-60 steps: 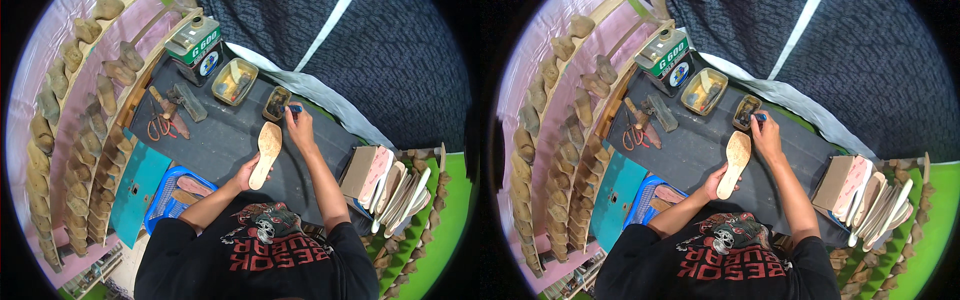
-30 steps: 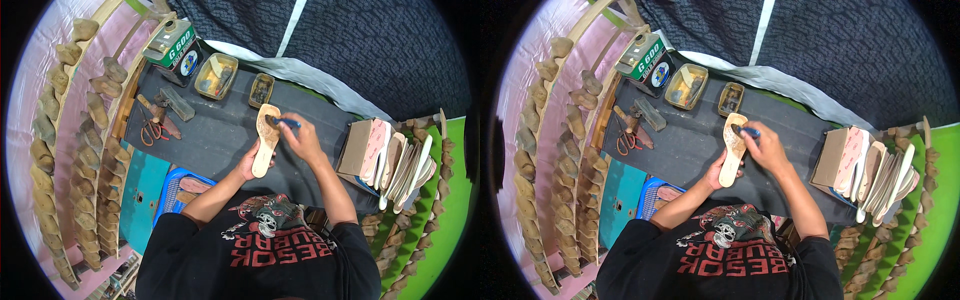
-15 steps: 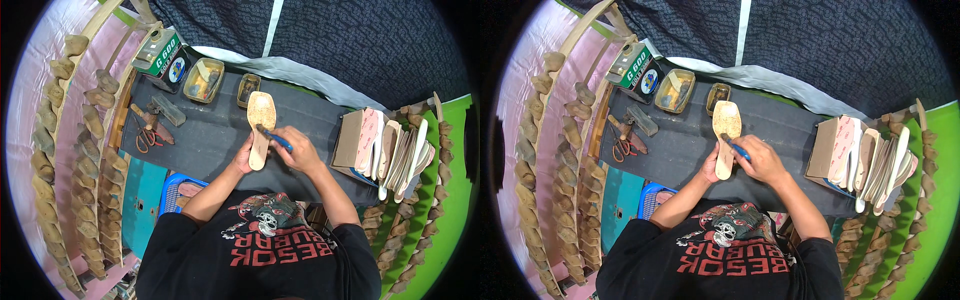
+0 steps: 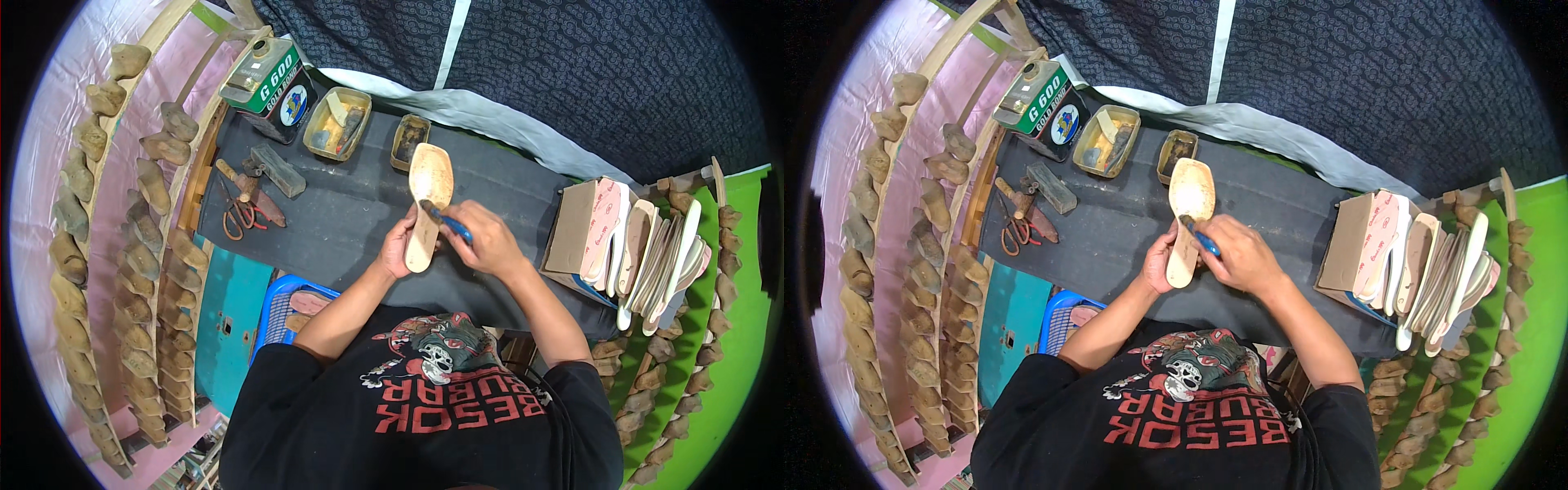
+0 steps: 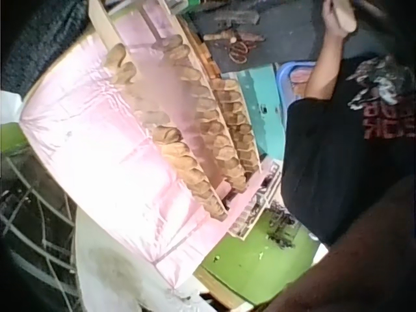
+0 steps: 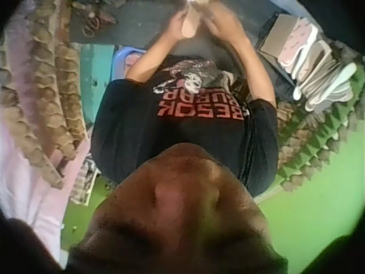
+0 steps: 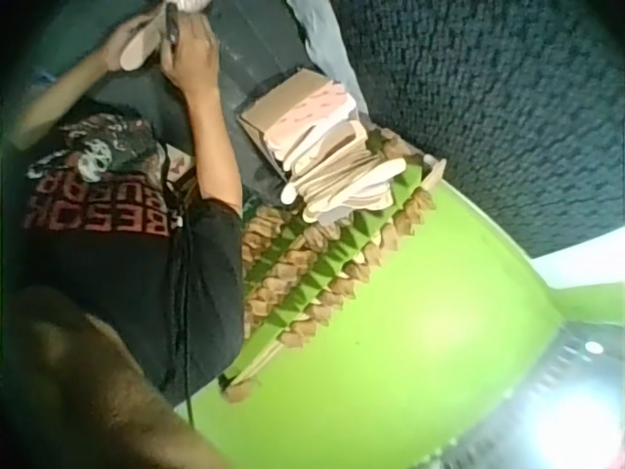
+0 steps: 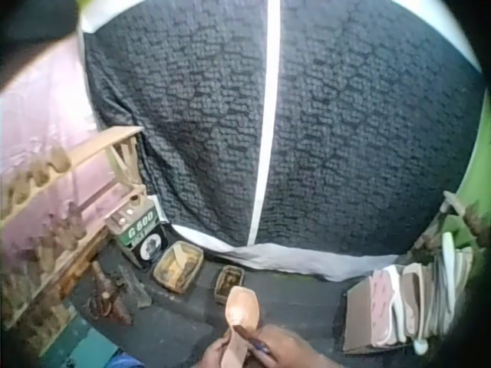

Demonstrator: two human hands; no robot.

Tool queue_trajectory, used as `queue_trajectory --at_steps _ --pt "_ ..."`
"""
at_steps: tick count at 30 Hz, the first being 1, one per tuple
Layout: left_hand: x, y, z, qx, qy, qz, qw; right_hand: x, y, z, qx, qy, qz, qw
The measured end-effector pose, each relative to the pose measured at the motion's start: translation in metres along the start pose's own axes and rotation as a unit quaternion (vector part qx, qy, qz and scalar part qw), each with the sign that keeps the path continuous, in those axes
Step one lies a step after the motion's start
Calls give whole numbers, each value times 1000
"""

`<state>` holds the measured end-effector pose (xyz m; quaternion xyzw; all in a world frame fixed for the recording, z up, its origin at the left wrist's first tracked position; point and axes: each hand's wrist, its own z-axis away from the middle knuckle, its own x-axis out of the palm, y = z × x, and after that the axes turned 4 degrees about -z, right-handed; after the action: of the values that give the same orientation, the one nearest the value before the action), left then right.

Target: Applying glue to shoe soles using a brush and organizing the parts in a workshop setting.

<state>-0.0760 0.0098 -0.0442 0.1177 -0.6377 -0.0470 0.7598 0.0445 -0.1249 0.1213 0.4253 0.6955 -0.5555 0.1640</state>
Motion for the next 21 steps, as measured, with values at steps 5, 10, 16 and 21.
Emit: queue_trajectory --at_steps 5,10,16,21 --pt "-10 -8 -1 -7 14 -18 1000 1 -2 -4 9 33 12 999" --pt "3 -5 0 11 24 -22 999 10 -11 6 -20 12 -24 999" --pt "6 -3 -5 -18 22 -14 999 7 -7 7 2 33 -15 999" --pt "6 -7 -3 -54 -12 -38 998 4 4 0 58 78 -21 995"
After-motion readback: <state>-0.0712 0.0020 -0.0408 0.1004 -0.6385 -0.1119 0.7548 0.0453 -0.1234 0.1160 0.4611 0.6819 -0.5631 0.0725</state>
